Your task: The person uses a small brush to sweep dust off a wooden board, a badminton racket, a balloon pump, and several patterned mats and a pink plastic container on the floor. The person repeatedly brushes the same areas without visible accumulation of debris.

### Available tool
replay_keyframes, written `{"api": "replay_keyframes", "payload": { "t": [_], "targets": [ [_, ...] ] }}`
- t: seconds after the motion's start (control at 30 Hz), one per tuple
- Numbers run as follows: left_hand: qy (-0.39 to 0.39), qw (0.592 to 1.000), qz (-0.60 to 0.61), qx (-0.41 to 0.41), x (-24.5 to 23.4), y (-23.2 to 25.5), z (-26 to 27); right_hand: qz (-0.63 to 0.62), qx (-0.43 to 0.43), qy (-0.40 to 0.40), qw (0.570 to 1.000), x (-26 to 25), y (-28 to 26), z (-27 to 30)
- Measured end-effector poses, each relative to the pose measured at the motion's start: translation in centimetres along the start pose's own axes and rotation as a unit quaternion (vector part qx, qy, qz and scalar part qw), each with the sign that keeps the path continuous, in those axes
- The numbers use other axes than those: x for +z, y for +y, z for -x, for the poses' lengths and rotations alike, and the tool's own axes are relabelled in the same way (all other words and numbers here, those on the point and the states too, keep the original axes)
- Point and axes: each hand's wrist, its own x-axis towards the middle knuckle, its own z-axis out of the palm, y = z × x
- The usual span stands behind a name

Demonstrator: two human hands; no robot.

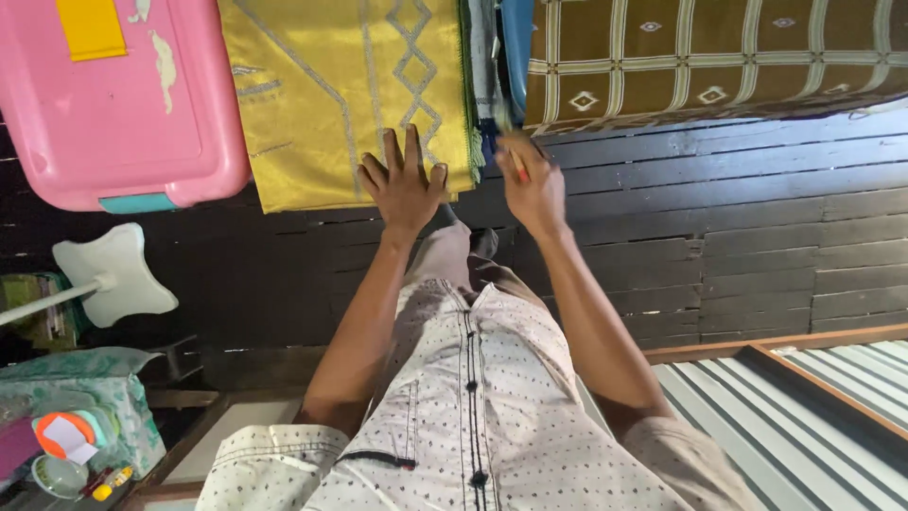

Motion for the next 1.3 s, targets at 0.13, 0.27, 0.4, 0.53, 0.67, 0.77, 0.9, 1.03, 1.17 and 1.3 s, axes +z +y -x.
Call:
{"api": "replay_keyframes", "payload": {
  "t": [0.13, 0.27, 0.4, 0.53, 0.67, 0.77, 0.9, 1.03, 1.17, 1.3],
  "targets": [
    [-0.044, 0.999, -0.023, -0.01, 0.2, 0.0, 0.4, -0.12, -0.172, 0.189, 0.959, 4.8, 0.8, -6.1],
    [-0.063, 0.997, -0.026, -0.02, -0.6, 0.0, 0.5, -0.07, -0.027, 0.119, 0.99, 5.8, -0.4, -7.9],
    [-0.073, 0.997, -0.003, -0.012, -0.5, 0.1, -0.1, -0.053, -0.032, 0.206, 0.977, 7.2, 0.4, -8.6],
    [-0.071, 0.997, 0.014, 0.0, -4.9, 0.8, -0.9, 0.014, 0.02, 0.136, 0.99, 7.6, 2.0, -9.0],
    [-0.074, 0.994, 0.076, -0.034, -6.0, -2.7, -2.9, -0.105, -0.039, 0.16, 0.981, 4.8, -2.5, -5.3],
    [-0.044, 0.987, 0.149, -0.029, -8.0, -6.9, -6.5, 0.018, 0.011, 0.08, 0.997, 4.7, -4.3, -4.1],
    [0.084, 0.99, 0.115, 0.019, -9.6, -11.7, -11.4, -0.101, 0.005, 0.11, 0.989, 6.8, -7.9, -6.6],
    [0.129, 0.991, 0.025, 0.01, -11.9, -15.3, -16.5, -0.231, -0.165, -0.014, 0.959, 11.9, -12.9, -11.2],
    [0.108, 0.994, 0.01, 0.003, -11.1, -18.9, -17.4, -0.2, -0.091, 0.188, 0.957, 15.7, -11.9, -16.1],
    [0.098, 0.995, -0.016, 0.032, -8.3, -21.8, -17.2, -0.135, 0.005, 0.444, 0.886, 17.3, -6.2, -15.7]
  ]
}}
